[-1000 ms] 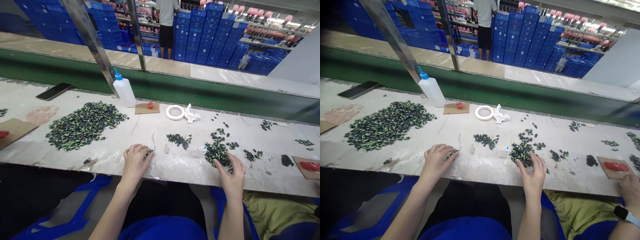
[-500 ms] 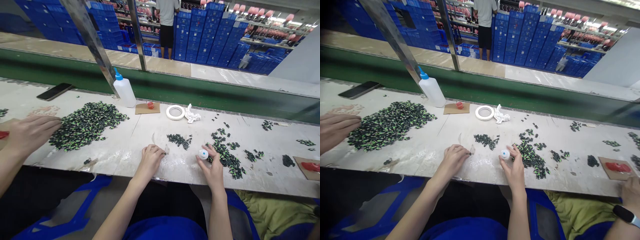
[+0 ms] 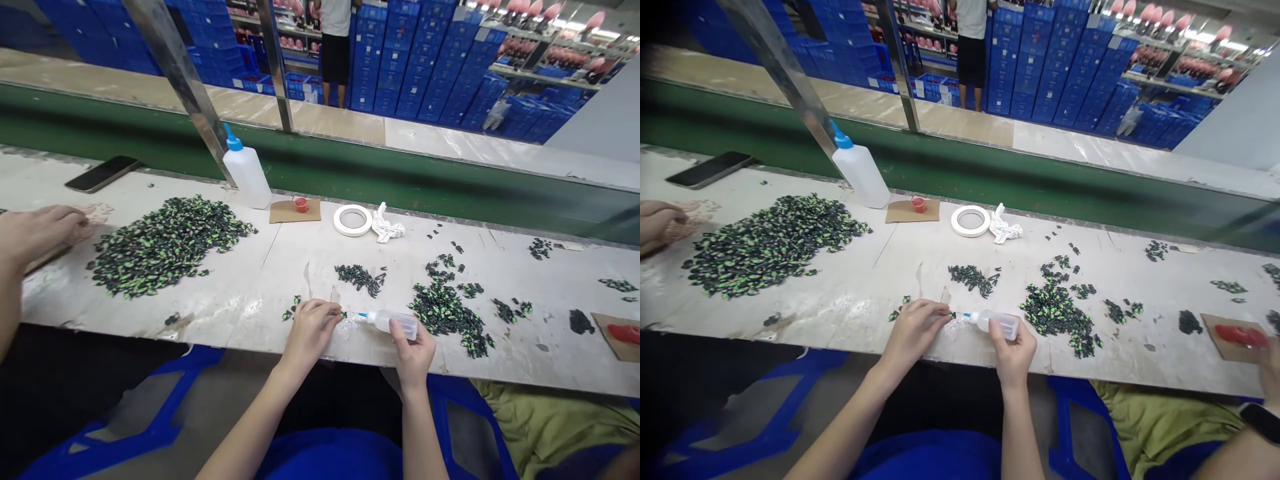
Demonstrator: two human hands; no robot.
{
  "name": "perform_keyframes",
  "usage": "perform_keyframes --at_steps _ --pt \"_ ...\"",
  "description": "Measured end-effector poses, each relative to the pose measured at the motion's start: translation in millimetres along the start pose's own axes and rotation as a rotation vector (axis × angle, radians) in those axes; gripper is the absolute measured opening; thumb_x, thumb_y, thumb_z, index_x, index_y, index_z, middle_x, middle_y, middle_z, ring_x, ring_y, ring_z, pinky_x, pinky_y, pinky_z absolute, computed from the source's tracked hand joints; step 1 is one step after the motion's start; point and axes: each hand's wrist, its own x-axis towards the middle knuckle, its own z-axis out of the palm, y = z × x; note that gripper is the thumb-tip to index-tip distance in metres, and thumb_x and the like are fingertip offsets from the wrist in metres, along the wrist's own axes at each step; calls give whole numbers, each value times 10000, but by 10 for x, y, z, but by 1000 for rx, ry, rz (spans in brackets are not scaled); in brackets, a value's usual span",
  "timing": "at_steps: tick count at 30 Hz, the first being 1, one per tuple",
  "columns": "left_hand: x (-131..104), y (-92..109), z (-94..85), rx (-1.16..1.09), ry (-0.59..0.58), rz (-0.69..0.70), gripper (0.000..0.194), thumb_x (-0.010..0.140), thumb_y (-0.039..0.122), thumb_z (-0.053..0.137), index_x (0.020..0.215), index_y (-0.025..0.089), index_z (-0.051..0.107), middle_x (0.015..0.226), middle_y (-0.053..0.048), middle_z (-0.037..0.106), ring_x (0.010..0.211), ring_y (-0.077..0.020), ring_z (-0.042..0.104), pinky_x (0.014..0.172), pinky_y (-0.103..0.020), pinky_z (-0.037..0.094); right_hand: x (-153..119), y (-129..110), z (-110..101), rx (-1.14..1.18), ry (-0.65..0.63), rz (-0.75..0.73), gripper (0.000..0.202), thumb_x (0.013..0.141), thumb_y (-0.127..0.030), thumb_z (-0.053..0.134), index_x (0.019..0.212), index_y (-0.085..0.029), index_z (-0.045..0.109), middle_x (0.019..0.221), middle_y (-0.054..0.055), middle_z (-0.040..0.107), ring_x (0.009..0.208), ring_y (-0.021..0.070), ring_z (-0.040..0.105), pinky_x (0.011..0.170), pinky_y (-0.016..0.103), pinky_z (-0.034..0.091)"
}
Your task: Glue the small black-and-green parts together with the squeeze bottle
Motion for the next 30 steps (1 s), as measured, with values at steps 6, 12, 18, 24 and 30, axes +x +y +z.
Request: perform_keyframes --at_steps 6,12,18,24,30 --pt "-13 22 15 22 36 23 61 830 159 634 845 209 665 811 -14 738 811 -206 672 819 -400 454 -24 -14 90 -114 -79 -77 320 766 -443 663 633 -152 651 526 0 596 476 128 520 479 234 411" --pt "-12 8 12 15 32 8 59 836 171 629 843 217 665 810 -10 740 816 -202 670 838 -406 441 -28 7 134 -158 -93 -128 319 782 -423 653 606 -158 625 508 -16 558 466 112 483 472 228 382" --pt "-9 1 12 1 23 -6 55 842 190 626 845 224 669 804 -7 741 810 -200 667 846 -411 438 -16 -9 159 -165 -96 -132 333 783 -430 647 589 -162 608 496 -26 524 461 105 456 459 224 362" --pt "-3 4 1 2 25 -5 51 832 189 638 835 222 677 787 -6 740 795 -199 667 836 -403 443 -12 -11 165 -165 -71 -114 357 784 -429 639 554 -162 579 480 -33 494 456 98 435 456 221 354" --pt "2 20 -1 -2 24 -24 63 839 209 626 830 229 685 796 -10 744 787 -201 668 861 -419 446 -24 25 149 -168 -44 -74 366 786 -446 647 564 -162 584 493 -31 495 475 105 444 470 223 368"
